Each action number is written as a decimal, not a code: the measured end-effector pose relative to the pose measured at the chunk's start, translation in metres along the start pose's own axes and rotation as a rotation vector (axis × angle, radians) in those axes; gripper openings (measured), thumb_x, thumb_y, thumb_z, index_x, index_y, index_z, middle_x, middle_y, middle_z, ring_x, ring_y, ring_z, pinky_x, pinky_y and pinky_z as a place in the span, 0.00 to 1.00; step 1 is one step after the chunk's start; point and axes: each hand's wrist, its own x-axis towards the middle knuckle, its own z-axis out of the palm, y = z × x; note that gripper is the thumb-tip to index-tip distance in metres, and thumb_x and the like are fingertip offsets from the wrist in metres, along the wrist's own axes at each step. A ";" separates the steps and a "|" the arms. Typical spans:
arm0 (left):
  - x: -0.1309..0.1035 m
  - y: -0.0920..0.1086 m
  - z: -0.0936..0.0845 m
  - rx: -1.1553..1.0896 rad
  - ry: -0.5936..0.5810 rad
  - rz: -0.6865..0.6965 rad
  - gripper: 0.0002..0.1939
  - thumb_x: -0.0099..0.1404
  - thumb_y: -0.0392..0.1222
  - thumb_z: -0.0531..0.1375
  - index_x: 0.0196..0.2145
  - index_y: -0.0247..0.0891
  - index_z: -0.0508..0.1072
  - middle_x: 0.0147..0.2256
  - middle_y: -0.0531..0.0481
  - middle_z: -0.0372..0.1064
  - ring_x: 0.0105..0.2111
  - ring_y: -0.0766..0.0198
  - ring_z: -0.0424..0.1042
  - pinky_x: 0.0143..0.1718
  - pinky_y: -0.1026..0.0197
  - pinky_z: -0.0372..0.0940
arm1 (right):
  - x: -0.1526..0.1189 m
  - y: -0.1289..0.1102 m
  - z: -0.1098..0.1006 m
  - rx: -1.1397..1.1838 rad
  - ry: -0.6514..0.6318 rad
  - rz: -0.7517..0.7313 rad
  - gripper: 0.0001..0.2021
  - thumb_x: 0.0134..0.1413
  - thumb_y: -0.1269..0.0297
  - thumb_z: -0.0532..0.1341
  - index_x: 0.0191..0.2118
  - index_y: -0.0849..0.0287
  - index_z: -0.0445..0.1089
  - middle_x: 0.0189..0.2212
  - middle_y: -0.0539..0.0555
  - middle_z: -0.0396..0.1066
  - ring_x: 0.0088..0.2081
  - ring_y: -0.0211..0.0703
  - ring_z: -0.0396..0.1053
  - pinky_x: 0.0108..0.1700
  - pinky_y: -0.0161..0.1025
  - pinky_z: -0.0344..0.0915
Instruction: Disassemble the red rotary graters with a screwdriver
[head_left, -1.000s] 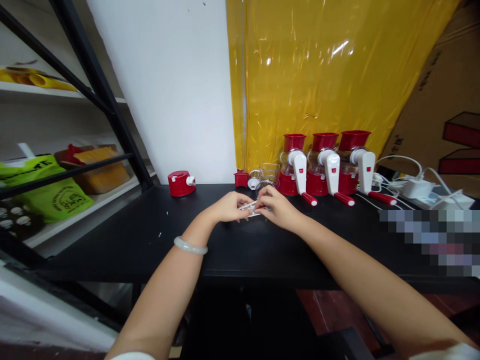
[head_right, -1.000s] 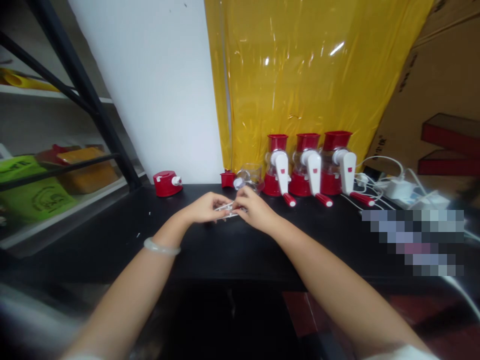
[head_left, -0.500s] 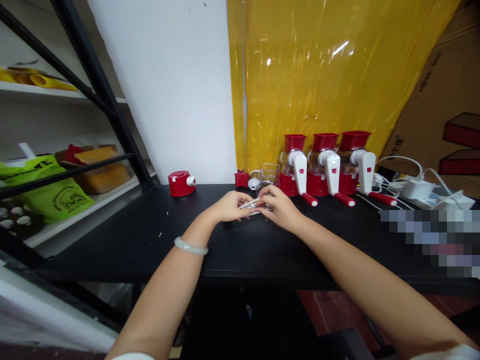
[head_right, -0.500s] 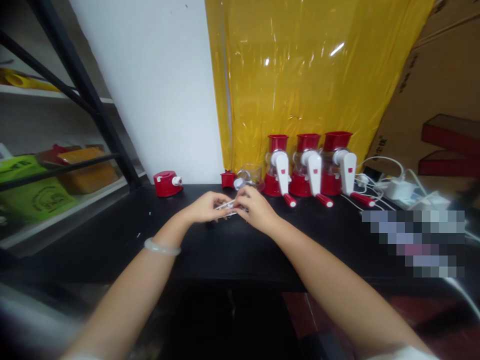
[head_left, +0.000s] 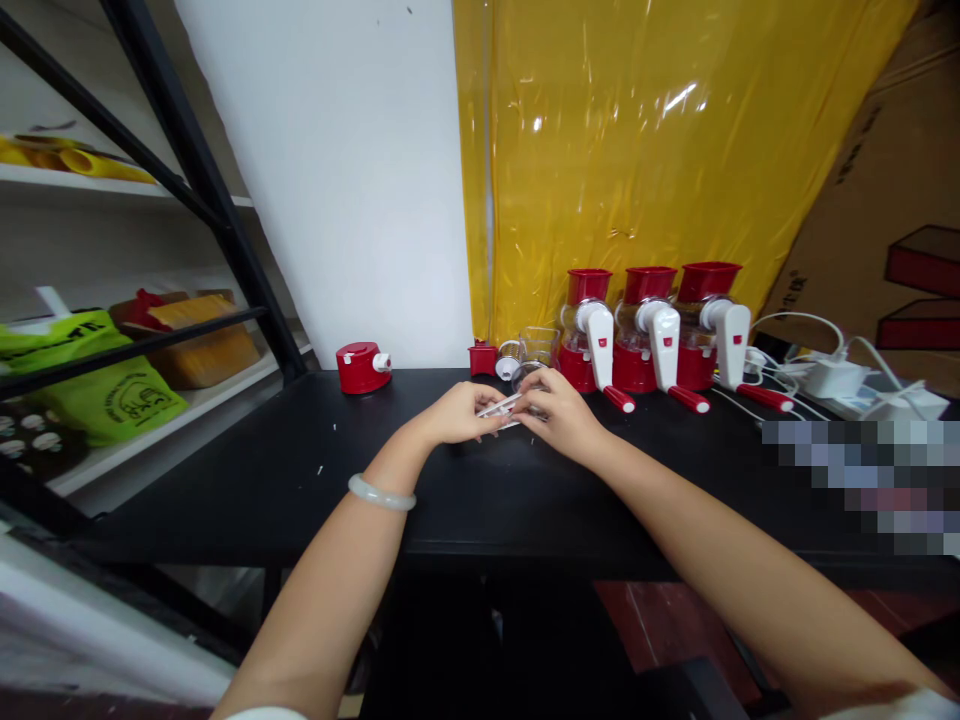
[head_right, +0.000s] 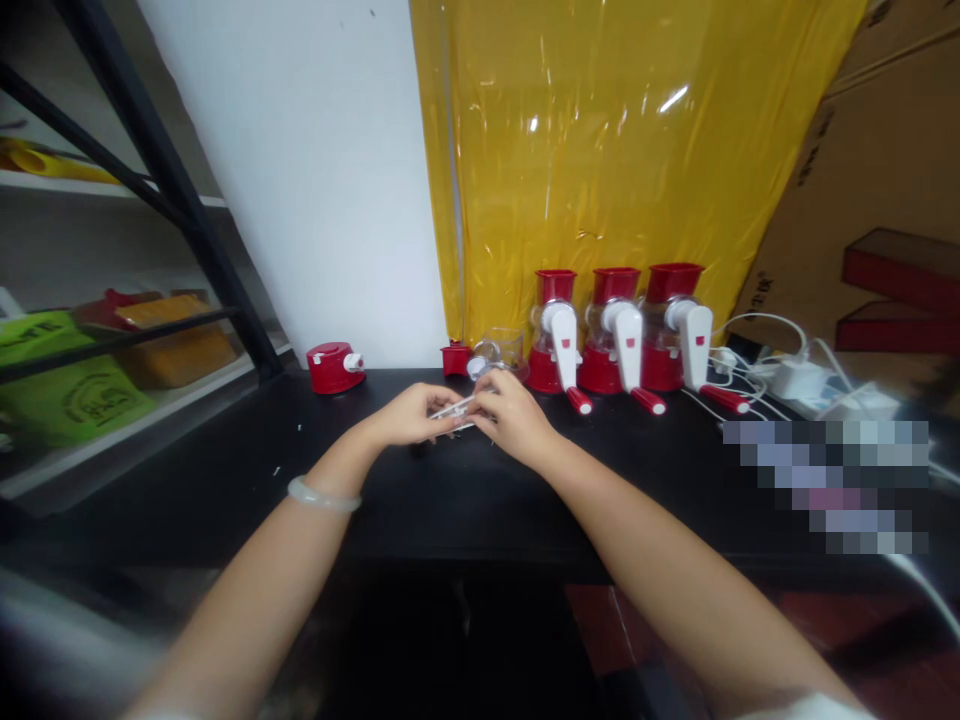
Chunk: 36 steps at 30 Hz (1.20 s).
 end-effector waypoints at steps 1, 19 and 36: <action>0.000 0.000 0.000 0.015 0.011 0.006 0.22 0.58 0.51 0.65 0.43 0.32 0.75 0.30 0.46 0.75 0.29 0.61 0.75 0.24 0.65 0.67 | 0.000 -0.001 -0.001 -0.002 0.009 0.001 0.02 0.56 0.69 0.65 0.35 0.54 0.73 0.40 0.56 0.66 0.44 0.48 0.67 0.47 0.48 0.68; 0.005 -0.007 -0.003 0.478 0.272 -0.032 0.15 0.57 0.46 0.60 0.37 0.35 0.78 0.32 0.48 0.77 0.31 0.60 0.74 0.32 0.63 0.62 | -0.002 -0.008 -0.002 0.134 -0.286 0.087 0.04 0.52 0.73 0.63 0.30 0.58 0.69 0.33 0.53 0.69 0.36 0.41 0.68 0.39 0.38 0.65; 0.006 -0.010 -0.004 0.526 0.276 -0.014 0.20 0.62 0.55 0.57 0.36 0.35 0.78 0.32 0.47 0.76 0.31 0.60 0.72 0.31 0.63 0.59 | -0.004 -0.004 0.006 0.120 -0.349 0.162 0.08 0.48 0.80 0.63 0.27 0.59 0.69 0.24 0.48 0.70 0.27 0.37 0.67 0.33 0.33 0.60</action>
